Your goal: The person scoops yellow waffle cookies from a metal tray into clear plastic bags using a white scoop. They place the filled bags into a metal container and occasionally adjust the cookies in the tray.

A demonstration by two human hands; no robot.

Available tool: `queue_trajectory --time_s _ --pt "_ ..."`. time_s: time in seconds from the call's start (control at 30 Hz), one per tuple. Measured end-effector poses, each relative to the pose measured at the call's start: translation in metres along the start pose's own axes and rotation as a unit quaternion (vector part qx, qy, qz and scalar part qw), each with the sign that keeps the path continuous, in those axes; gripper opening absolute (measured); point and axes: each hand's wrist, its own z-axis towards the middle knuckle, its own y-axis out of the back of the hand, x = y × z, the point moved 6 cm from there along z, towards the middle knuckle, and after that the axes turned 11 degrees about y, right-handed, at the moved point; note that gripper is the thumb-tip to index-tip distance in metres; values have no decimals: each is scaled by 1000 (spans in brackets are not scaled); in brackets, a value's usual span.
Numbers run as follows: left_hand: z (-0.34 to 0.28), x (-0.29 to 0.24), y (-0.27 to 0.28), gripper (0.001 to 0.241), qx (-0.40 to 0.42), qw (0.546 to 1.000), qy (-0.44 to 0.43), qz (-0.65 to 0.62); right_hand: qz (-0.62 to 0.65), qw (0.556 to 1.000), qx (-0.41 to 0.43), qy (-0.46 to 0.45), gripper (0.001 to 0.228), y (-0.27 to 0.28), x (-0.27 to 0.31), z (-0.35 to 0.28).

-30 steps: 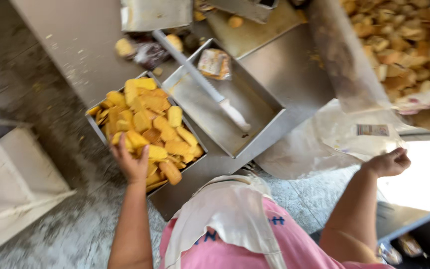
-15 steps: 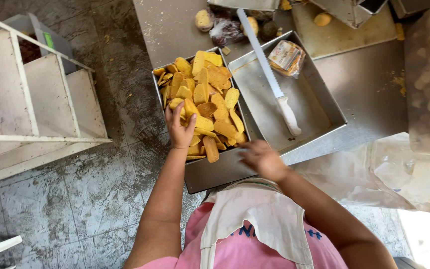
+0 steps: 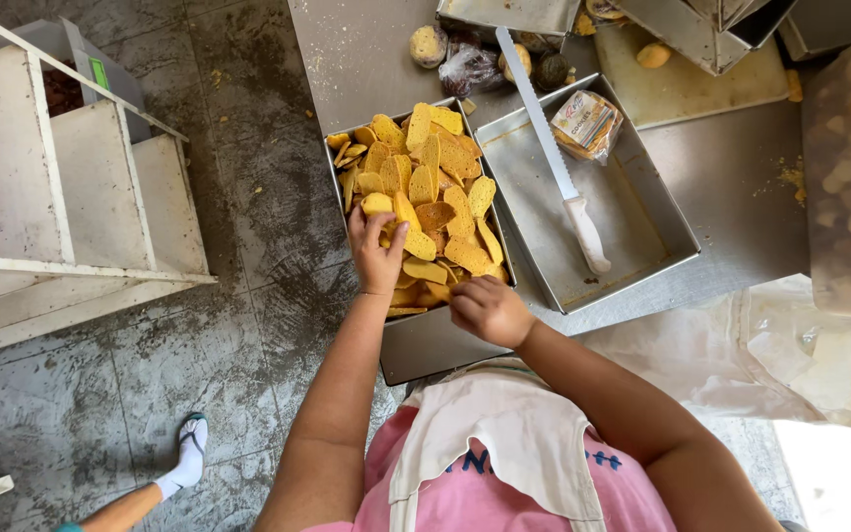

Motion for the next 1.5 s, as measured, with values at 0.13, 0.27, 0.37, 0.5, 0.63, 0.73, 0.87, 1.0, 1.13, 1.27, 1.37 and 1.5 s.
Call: queue_trajectory --time_s 0.13,0.27,0.37,0.5,0.63,0.73,0.87,1.0,1.13,1.27,1.37,1.5 --pt "-2 1 -2 23 13 999 11 -33 -37 978 -126 -161 16 43 -19 -17" --pt "-4 7 -6 21 5 998 8 -60 -96 943 -156 -277 13 46 -64 -43" --pt "-6 7 -9 20 -3 999 -19 -48 -36 925 -144 -349 9 10 -94 -58" --pt "-2 4 -8 20 30 999 -42 -13 -34 913 8 -406 14 -39 -117 -75" --pt "10 -14 4 21 31 998 -37 -47 -42 916 -13 -399 17 -24 -118 -67" --pt "14 -32 9 22 43 995 -57 -77 -18 931 -54 -360 26 -3 -103 -35" --pt "14 -51 4 22 110 989 -52 -80 34 951 -13 -306 49 -12 -84 20" --pt "13 -65 1 25 138 982 -97 -89 98 927 -12 -363 66 -38 -96 38" --pt "20 -43 -1 15 92 992 -87 -21 113 909 -80 -393 52 -48 -113 17" --pt "20 -21 -3 21 90 994 -62 22 166 879 -30 -446 50 -42 -117 -20" --pt "24 -14 -9 35 125 992 -3 -4 161 881 0 -445 53 -22 -117 -50" --pt "29 -18 -2 49 82 996 -28 12 170 878 72 -442 53 -6 -119 -87"
